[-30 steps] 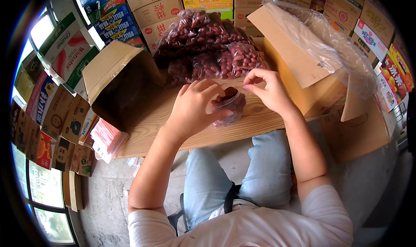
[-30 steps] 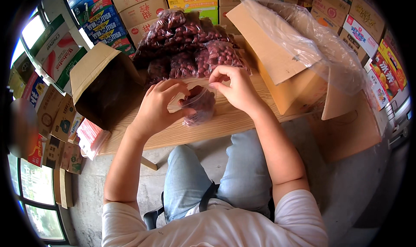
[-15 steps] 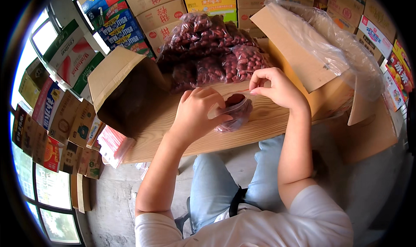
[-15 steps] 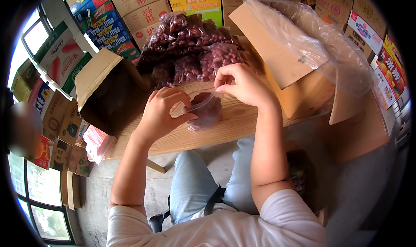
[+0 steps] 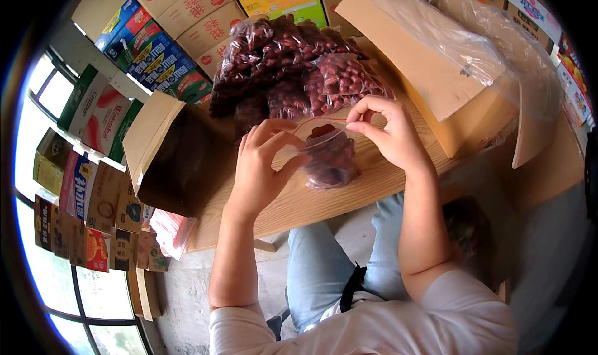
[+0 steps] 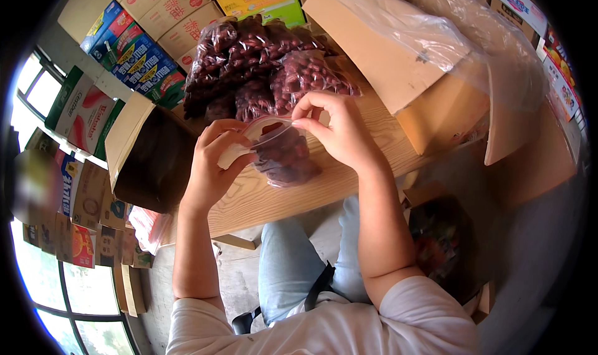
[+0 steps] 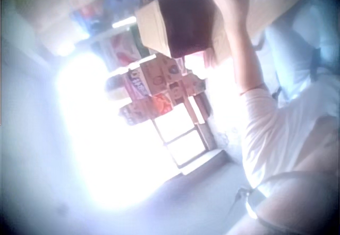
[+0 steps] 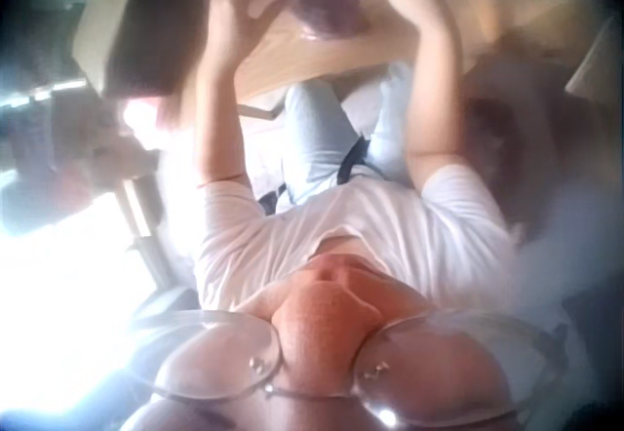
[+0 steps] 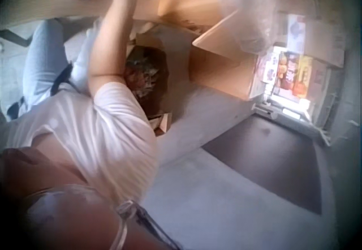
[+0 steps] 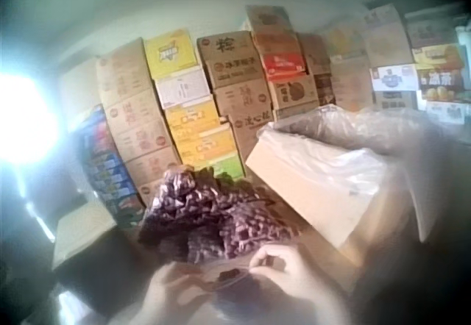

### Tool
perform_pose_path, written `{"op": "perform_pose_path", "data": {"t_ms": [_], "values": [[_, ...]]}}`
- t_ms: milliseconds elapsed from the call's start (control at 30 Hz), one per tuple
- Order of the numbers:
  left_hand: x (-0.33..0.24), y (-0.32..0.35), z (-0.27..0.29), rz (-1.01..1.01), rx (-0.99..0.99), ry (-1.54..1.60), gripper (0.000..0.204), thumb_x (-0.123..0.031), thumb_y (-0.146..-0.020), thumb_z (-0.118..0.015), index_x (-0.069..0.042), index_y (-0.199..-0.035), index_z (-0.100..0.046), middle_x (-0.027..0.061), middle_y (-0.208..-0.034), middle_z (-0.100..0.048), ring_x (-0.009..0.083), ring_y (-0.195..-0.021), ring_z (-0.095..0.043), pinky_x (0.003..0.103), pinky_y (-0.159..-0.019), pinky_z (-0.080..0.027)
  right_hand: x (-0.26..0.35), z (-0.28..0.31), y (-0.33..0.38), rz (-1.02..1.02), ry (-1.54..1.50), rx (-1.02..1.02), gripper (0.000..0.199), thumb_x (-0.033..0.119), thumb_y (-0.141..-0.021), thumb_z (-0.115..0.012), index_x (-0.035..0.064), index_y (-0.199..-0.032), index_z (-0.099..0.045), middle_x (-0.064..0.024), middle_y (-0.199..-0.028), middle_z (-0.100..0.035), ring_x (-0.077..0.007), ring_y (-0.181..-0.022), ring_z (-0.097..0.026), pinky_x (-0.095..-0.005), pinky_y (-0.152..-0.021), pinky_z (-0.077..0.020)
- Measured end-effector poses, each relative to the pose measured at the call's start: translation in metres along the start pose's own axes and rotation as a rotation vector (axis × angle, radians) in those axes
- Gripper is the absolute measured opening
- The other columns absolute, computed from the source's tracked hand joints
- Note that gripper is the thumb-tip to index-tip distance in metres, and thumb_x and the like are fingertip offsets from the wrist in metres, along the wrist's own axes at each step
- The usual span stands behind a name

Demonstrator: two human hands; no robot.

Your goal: The person repeatedly scoops dried red dates from a large plastic-lined cardboard box into small clear zip-top bags. They seal each bag and place it on a wooden table among other filled bags. The process continues with multiple bags being filled and sealed.

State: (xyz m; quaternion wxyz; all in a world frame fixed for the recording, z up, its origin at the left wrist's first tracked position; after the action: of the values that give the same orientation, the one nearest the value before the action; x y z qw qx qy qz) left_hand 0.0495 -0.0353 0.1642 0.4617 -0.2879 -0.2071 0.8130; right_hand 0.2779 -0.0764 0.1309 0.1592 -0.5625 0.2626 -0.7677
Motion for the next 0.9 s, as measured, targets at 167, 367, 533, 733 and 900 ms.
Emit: {"op": "perform_pose_path", "data": {"t_ms": [167, 367, 533, 733, 900], "values": [[0.013, -0.003, 0.000, 0.026, 0.078, 0.071, 0.018, -0.003, -0.068, -0.075, 0.000, -0.082, -0.063, 0.0108, -0.086, -0.065, 0.0276, -0.080, -0.061, 0.035, -0.072, -0.047, -0.010, -0.003, 0.003, 0.076, -0.062, -0.036, 0.010, -0.004, -0.076, -0.067, -0.0013, -0.083, -0.061, -0.0049, -0.081, -0.064, -0.0114, -0.071, -0.057, -0.0255, -0.065, -0.0448], [0.017, -0.002, -0.002, 0.066, 0.059, 0.016, 0.012, -0.002, -0.069, -0.073, -0.001, -0.075, -0.063, 0.0090, -0.074, -0.063, 0.0268, -0.071, -0.060, 0.034, -0.066, -0.046, -0.031, -0.009, 0.006, 0.015, -0.127, 0.008, 0.051, 0.010, -0.070, -0.080, 0.0030, -0.112, -0.054, -0.0063, -0.098, -0.062, -0.0134, -0.084, -0.058, -0.0259, -0.074, -0.0468], [0.017, 0.003, -0.012, 0.112, -0.056, 0.128, 0.012, 0.001, -0.069, -0.072, 0.000, -0.075, -0.061, 0.0100, -0.073, -0.062, 0.0253, -0.068, -0.059, 0.033, -0.064, -0.046, -0.053, -0.025, 0.016, -0.203, -0.336, 0.285, 0.085, 0.008, -0.056, -0.089, 0.0059, -0.128, -0.044, -0.0054, -0.108, -0.058, -0.0165, -0.102, -0.057, -0.0288, -0.083, -0.0467], [0.027, 0.022, -0.031, 0.200, -0.254, 0.195, 0.014, 0.000, -0.074, -0.071, -0.001, -0.084, -0.062, 0.0098, -0.080, -0.063, 0.0235, -0.077, -0.058, 0.031, -0.071, -0.045, -0.058, -0.038, 0.016, -0.412, -0.448, 0.560, 0.089, 0.001, -0.054, -0.088, 0.0091, -0.131, -0.044, -0.0005, -0.108, -0.057, -0.0111, -0.099, -0.053, -0.0288, -0.085, -0.0452], [0.047, 0.050, -0.068, 0.408, -0.437, 0.598, 0.058, -0.011, -0.075, -0.076, -0.007, -0.125, -0.046, 0.0085, -0.120, -0.054, 0.0196, -0.106, -0.051, 0.037, -0.088, -0.039, -0.072, -0.046, 0.019, -0.309, -0.436, 0.297, 0.071, 0.001, -0.051, -0.087, 0.0055, -0.114, -0.053, -0.0010, -0.104, -0.059, -0.0110, -0.099, -0.054, -0.0290, -0.082, -0.0458]]}}
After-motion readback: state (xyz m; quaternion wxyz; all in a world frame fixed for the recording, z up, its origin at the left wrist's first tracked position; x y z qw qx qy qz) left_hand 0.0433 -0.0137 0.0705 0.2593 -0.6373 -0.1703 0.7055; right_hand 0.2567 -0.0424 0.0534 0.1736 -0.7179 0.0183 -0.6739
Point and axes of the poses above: each hand's wrist, its own y-axis away from the middle knuckle, its own z-axis out of the back of the hand, x = y × z, the point moved 1 cm from there along -y, towards the middle knuckle
